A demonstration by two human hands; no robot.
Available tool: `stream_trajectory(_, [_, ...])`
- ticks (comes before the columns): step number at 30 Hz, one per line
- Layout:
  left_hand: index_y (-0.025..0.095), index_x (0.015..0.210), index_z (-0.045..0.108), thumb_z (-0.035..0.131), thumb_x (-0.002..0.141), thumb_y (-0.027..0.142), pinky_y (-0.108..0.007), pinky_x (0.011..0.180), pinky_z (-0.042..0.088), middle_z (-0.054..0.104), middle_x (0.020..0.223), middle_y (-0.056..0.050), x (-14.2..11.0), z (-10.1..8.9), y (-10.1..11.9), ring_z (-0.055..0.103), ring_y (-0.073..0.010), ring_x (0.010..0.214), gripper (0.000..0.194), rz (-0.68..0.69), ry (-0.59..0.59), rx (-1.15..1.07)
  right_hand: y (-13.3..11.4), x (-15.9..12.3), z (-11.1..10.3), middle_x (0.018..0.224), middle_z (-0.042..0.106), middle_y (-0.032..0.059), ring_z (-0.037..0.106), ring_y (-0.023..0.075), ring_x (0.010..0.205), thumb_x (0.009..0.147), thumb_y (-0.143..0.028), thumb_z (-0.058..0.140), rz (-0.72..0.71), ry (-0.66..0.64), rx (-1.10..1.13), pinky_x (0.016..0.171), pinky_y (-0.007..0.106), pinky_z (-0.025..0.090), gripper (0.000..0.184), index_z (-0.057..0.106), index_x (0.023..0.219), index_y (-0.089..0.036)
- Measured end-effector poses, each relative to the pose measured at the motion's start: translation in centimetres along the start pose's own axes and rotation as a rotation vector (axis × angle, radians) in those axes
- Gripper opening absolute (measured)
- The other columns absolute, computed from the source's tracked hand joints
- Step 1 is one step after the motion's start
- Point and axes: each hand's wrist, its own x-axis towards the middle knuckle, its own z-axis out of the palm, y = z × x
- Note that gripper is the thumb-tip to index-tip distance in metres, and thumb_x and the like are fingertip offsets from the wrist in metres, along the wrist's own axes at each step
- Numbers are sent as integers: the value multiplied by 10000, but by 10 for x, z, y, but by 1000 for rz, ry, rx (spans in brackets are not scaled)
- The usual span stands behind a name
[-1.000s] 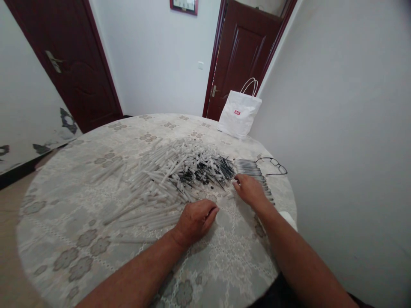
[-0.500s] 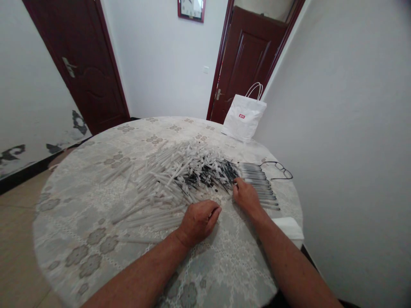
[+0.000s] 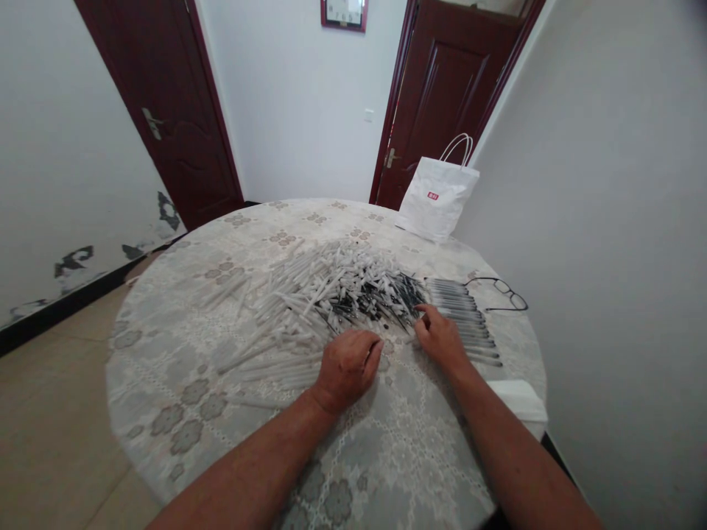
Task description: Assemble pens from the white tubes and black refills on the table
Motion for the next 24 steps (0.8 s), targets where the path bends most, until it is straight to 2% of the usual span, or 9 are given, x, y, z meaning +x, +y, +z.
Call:
stream_trajectory(3, [175, 968, 656, 525, 956, 226, -336, 814, 490, 697, 874, -83, 4, -5, -10, 628, -208, 844, 142, -63, 82, 45, -3, 0, -3, 728, 697, 39, 626, 191, 633, 872, -219, 459, -24, 45, 17, 683, 272, 435, 372, 666, 1178, -177])
stream_trajectory(6, [171, 1031, 665, 522, 937, 183, -367, 886, 483, 706, 952, -94, 7, -11, -25, 620, -230, 931, 172, -119, 79, 134, -3, 0, -1, 742, 707, 50, 635, 198, 649, 866, -222, 461, -27, 38, -14, 686, 277, 440, 375, 672, 1172, -177])
stream_trajectory(11, [178, 1074, 710, 504, 818, 30, -387, 897, 471, 710, 998, -92, 12, -28, -47, 599, -246, 966, 361, -139, -136, 266, -2, -1, 3, 758, 729, 62, 641, 202, 636, 864, -222, 472, -25, 62, -42, 669, 282, 445, 383, 687, 1177, -172])
stream_trajectory(14, [202, 1049, 735, 523, 822, 58, -389, 918, 450, 703, 1001, -95, 14, -39, -46, 594, -242, 991, 343, -74, -297, 251, -1, -2, 1, 832, 755, 73, 657, 198, 659, 871, -208, 464, -64, 148, 6, 692, 281, 468, 367, 705, 1146, -176])
stream_trajectory(17, [242, 1012, 754, 586, 821, 121, -407, 955, 410, 690, 1026, -96, 14, -42, -37, 564, -256, 1070, 282, 13, -454, 255, 0, -2, 0, 957, 768, 85, 695, 211, 797, 874, -190, 452, -130, 227, 73, 789, 295, 503, 350, 725, 1093, -178])
stream_trajectory(20, [252, 956, 759, 635, 818, 170, -436, 997, 362, 682, 1032, -95, 13, -37, -31, 524, -277, 1139, 203, 52, -516, 299, 0, -3, -2, 977, 764, 86, 699, 216, 880, 875, -187, 450, -191, 282, 146, 864, 316, 518, 328, 734, 1038, -178])
stream_trajectory(24, [244, 908, 753, 642, 853, 220, -435, 1006, 354, 683, 989, -94, 13, -29, -36, 526, -270, 1136, 126, 76, -499, 307, -3, -5, -6, 939, 759, 76, 698, 207, 847, 881, -193, 459, -220, 313, 235, 855, 319, 530, 308, 733, 1021, -187])
